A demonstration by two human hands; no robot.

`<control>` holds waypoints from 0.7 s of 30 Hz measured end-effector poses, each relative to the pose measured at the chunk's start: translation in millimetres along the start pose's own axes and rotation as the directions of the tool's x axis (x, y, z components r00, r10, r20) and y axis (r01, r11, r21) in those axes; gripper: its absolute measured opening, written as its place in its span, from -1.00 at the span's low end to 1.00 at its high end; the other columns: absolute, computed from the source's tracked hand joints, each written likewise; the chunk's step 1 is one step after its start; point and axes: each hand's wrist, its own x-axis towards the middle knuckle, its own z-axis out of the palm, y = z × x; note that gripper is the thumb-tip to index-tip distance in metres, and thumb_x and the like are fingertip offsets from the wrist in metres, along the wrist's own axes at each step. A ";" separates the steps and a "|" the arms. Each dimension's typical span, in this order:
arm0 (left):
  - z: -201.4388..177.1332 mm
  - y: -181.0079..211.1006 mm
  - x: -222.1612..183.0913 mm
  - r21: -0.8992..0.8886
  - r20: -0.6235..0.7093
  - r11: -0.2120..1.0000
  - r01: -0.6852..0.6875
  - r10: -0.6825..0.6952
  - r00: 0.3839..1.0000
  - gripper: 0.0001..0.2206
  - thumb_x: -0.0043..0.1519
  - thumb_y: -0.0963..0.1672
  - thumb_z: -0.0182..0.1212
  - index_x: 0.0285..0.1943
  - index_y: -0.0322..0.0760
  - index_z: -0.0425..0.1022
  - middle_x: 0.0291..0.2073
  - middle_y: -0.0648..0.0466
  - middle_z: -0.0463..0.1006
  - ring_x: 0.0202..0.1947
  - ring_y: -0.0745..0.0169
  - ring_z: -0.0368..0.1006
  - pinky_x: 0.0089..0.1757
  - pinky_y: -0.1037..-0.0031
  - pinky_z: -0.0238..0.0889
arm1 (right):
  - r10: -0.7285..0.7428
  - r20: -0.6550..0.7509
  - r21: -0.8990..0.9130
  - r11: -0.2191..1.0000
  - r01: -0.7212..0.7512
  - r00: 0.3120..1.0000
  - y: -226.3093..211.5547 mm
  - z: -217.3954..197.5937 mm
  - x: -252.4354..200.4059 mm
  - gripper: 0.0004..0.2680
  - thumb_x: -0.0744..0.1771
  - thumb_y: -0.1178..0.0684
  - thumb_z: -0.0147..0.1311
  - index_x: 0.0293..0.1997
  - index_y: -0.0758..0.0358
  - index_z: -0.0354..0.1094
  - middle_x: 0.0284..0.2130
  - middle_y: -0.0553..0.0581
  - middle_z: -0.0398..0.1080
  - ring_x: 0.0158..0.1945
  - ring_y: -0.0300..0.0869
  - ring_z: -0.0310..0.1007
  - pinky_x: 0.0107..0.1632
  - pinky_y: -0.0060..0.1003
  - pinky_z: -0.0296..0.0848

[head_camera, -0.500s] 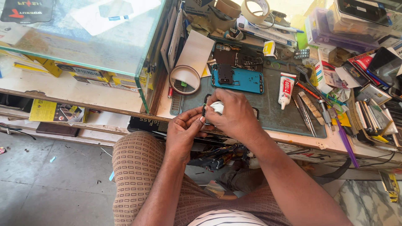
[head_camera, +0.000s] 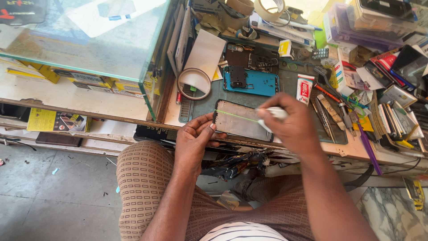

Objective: The person cleans the edges of a smartphone screen with a cloth, then applies adhesive along the perimeter of the screen using a tube. The work is performed on a cluttered workbench with various tools and phone parts visible.

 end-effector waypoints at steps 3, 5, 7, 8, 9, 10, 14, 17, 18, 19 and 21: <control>1.8 -0.3 0.0 0.001 -0.016 1.000 -0.002 0.002 1.000 -0.66 0.27 -0.20 0.19 0.23 -0.44 0.48 -0.14 -0.04 0.71 -0.28 0.28 0.67 -0.36 0.59 0.45 | 0.059 -0.094 0.018 0.998 -0.058 0.994 23.2 -19.6 -14.4 -0.92 0.36 0.13 0.23 -0.15 0.29 0.45 -0.32 -0.02 0.49 -0.25 -0.36 0.41 -0.18 -0.45 0.44; 3.1 0.1 1.0 0.012 -0.024 1.000 0.001 -0.001 1.000 -0.66 0.27 -0.20 0.17 0.23 -0.45 0.48 -0.15 -0.04 0.71 -0.28 0.28 0.67 -0.37 0.58 0.45 | 0.057 -0.130 -0.025 0.998 -0.060 0.990 33.5 -29.6 -22.3 -0.91 0.37 0.13 0.24 -0.12 0.29 0.47 -0.31 0.00 0.50 -0.24 -0.36 0.41 -0.16 -0.45 0.40; 3.5 0.5 1.6 0.021 -0.025 1.000 -0.001 0.002 1.000 -0.66 0.27 -0.20 0.17 0.23 -0.45 0.48 -0.16 -0.06 0.71 -0.29 0.27 0.67 -0.38 0.58 0.46 | -0.018 -0.137 -0.123 0.992 0.001 0.990 36.7 -36.3 -28.0 -0.92 0.38 0.14 0.24 -0.07 0.26 0.48 -0.27 0.02 0.52 -0.17 -0.34 0.46 -0.08 -0.43 0.43; 3.7 0.3 1.8 0.025 -0.026 1.000 -0.003 0.003 1.000 -0.67 0.28 -0.19 0.16 0.23 -0.46 0.48 -0.18 -0.06 0.70 -0.29 0.27 0.67 -0.38 0.58 0.45 | 0.089 -0.108 -0.164 0.981 -0.106 0.990 35.6 -38.2 -30.5 -0.85 0.36 0.10 0.25 0.01 0.19 0.49 -0.32 0.07 0.51 -0.24 -0.29 0.44 -0.15 -0.37 0.42; 3.7 0.3 1.9 0.030 -0.028 1.000 -0.005 0.006 1.000 -0.67 0.29 -0.19 0.16 0.23 -0.46 0.48 -0.19 -0.07 0.70 -0.29 0.27 0.67 -0.38 0.59 0.45 | 0.196 -0.082 -0.206 0.956 -0.209 0.977 32.7 -40.3 -33.2 -0.77 0.33 0.05 0.27 0.10 0.12 0.50 -0.38 0.11 0.49 -0.31 -0.25 0.43 -0.22 -0.31 0.41; 3.7 0.2 1.9 0.035 -0.030 0.999 -0.007 0.008 1.000 -0.67 0.30 -0.19 0.16 0.24 -0.46 0.47 -0.21 -0.07 0.70 -0.29 0.27 0.67 -0.38 0.59 0.45 | 0.301 -0.058 -0.250 0.919 -0.305 0.952 28.8 -41.6 -35.5 -0.70 0.31 0.00 0.28 0.18 0.05 0.50 -0.44 0.16 0.48 -0.38 -0.20 0.41 -0.29 -0.25 0.40; 5.6 -0.9 2.3 0.024 -0.041 1.000 -0.017 0.018 0.999 -0.66 0.29 -0.19 0.19 0.23 -0.49 0.48 -0.22 -0.08 0.70 -0.31 0.24 0.66 -0.37 0.59 0.45 | 0.446 0.088 -0.564 0.759 -0.325 0.891 16.8 -32.0 -34.2 -0.21 0.08 -0.25 0.50 0.45 -0.21 0.10 -0.41 0.17 0.54 -0.33 -0.07 0.58 -0.18 -0.11 0.51; 8.1 -2.4 2.2 0.018 -0.041 1.000 -0.022 0.023 0.999 -0.66 0.29 -0.19 0.20 0.23 -0.49 0.48 -0.23 -0.08 0.70 -0.32 0.24 0.66 -0.37 0.59 0.45 | 0.293 0.113 -0.565 0.805 -0.181 0.949 15.6 -29.0 -32.8 -0.22 0.09 -0.28 0.48 0.45 -0.15 0.09 -0.39 0.19 0.55 -0.28 0.01 0.58 -0.16 -0.06 0.51; 8.6 -2.7 0.7 0.012 -0.036 1.000 -0.023 0.024 0.999 -0.66 0.29 -0.19 0.20 0.24 -0.50 0.48 -0.23 -0.09 0.69 -0.32 0.24 0.65 -0.37 0.59 0.46 | 0.199 0.111 -0.529 0.841 -0.111 0.974 15.7 -30.5 -32.8 -0.25 0.10 -0.25 0.49 0.42 -0.10 0.13 -0.37 0.19 0.55 -0.27 0.01 0.58 -0.18 -0.08 0.51; 9.8 -2.1 0.9 0.005 -0.028 1.000 -0.029 0.029 0.999 -0.66 0.30 -0.19 0.20 0.24 -0.50 0.48 -0.24 -0.09 0.69 -0.32 0.24 0.65 -0.36 0.60 0.47 | 0.099 0.103 -0.495 0.868 -0.035 0.990 15.4 -33.9 -32.3 -0.27 0.10 -0.21 0.49 0.39 -0.05 0.17 -0.34 0.20 0.55 -0.26 0.02 0.58 -0.19 -0.09 0.51; 14.8 -3.6 -0.2 -0.047 -0.018 0.999 0.009 -0.010 1.000 -0.65 0.27 -0.20 0.19 0.23 -0.49 0.46 -0.24 -0.09 0.69 -0.32 0.20 0.67 -0.38 0.57 0.49 | 0.219 0.084 -0.472 0.868 -0.155 0.972 11.4 -44.3 -39.4 -0.28 0.09 -0.18 0.48 0.39 -0.13 0.17 -0.39 0.16 0.55 -0.35 -0.04 0.59 -0.25 -0.14 0.51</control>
